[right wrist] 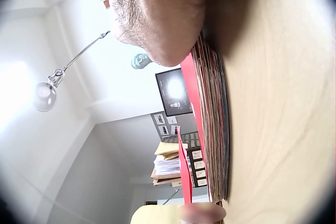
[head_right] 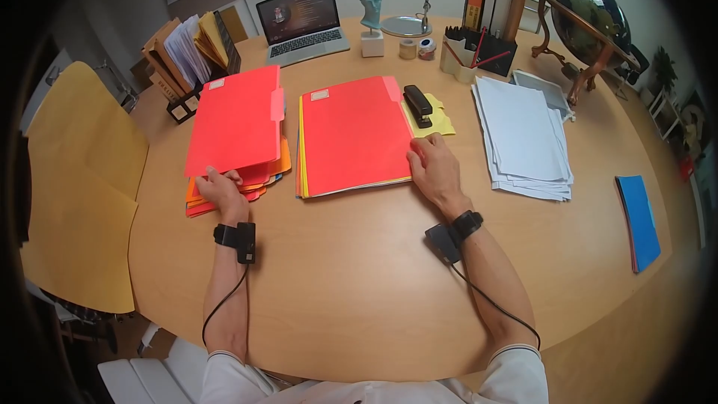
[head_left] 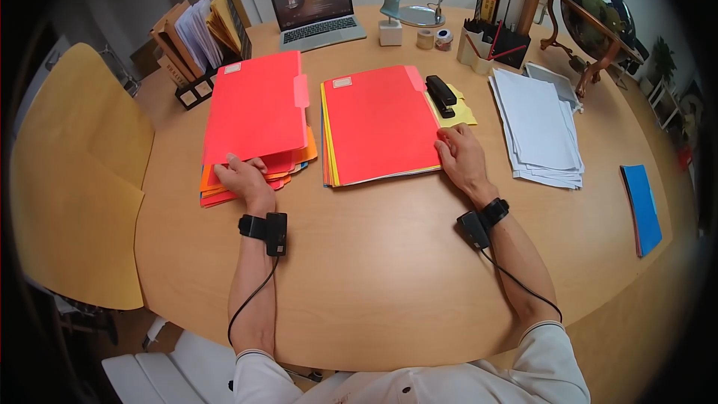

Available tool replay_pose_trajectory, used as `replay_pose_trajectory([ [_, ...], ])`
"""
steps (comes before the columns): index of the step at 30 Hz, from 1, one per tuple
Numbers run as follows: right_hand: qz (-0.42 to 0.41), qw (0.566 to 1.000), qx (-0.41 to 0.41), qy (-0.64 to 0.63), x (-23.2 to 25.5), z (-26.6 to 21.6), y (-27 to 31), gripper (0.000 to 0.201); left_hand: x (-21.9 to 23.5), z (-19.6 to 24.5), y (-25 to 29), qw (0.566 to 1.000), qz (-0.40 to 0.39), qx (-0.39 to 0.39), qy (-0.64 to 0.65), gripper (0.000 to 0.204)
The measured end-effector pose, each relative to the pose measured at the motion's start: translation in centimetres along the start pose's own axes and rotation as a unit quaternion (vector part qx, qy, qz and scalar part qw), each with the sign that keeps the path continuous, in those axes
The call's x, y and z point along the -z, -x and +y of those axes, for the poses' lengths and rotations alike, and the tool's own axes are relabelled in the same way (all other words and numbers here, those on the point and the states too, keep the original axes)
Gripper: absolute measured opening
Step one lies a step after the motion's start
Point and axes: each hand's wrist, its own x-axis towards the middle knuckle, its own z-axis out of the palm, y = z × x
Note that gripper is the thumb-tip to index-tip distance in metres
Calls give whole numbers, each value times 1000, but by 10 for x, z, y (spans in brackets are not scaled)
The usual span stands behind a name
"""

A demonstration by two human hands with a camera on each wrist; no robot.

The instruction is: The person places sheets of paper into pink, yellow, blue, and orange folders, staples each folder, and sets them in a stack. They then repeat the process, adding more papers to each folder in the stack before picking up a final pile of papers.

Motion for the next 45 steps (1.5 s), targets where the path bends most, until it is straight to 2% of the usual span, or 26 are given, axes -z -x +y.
replay_pose_trajectory([
  [2, -4, 1000, -8, -5, 0, 1, 0, 21, 6, -1, -10, 1000, 18, 5, 6, 17],
  [4, 19, 1000, 16, -10, -3, 5, 0, 19, 11, -3, -18, 997, 70, 25, -14, 19],
  [8, 36, 999, 32, -24, -7, 13, -1, 20, 33, -19, -50, 996, 60, 2, -66, 22],
  [10, 35, 998, 13, -44, -9, 20, -2, 21, 42, -42, -75, 980, 151, -49, -118, 31],
  [11, 36, 998, 12, -43, -9, 23, -3, 21, 40, -37, -71, 980, 150, -49, -117, 31],
  [13, 46, 995, 2, -90, -10, 27, -4, 23, 37, -24, -65, 975, 174, -112, -85, 41],
  [17, 43, 987, -45, -149, -10, 28, -4, 26, 34, -14, -64, 969, 181, -123, -116, 38],
  [20, 36, 981, -59, -182, -14, 37, -5, 27, 28, -10, -58, 971, 155, -164, -83, 33],
  [22, 27, 976, -76, -202, -14, 39, -5, 28, 10, 1, -26, 987, 3, -148, -68, 30],
  [24, 18, 973, -87, -211, -11, 37, -6, 28, -11, 7, 16, 976, -136, -147, -83, 30],
  [26, 12, 971, -98, -219, -10, 38, -7, 28, -19, -9, 40, 918, -270, -190, -222, 25],
  [28, 13, 964, -94, -249, -11, 42, -6, 30, -32, 1, 69, 839, -404, -266, -250, 47],
  [29, 14, 964, -97, -248, -9, 40, -5, 30, -34, -3, 77, 838, -406, -265, -249, 47],
  [31, -5, 949, -120, -291, -5, 36, -4, 33, -35, -10, 88, 762, -523, -190, -330, 76],
  [32, -5, 949, -123, -291, -6, 36, -5, 33, -35, -10, 89, 761, -525, -188, -331, 76],
  [34, 3, 948, -100, -303, -7, 38, -5, 33, -36, -11, 91, 726, -530, -196, -392, 102],
  [38, 0, 934, -104, -343, -3, 34, -6, 32, -36, -10, 90, 730, -530, -193, -387, 104],
  [40, 11, 954, -107, -280, -1, 30, -8, 42, -36, -8, 91, 722, -523, -200, -406, 104],
  [41, 10, 954, -107, -280, 1, 26, -8, 42, -37, -5, 92, 722, -523, -200, -407, 104],
  [43, -6, 963, -110, -245, 4, 16, -8, 57, -40, 2, 95, 717, -519, -208, -417, 106],
  [45, -18, 963, -112, -244, 2, 12, -7, 61, -41, -1, 97, 716, -511, -218, -423, 105],
])
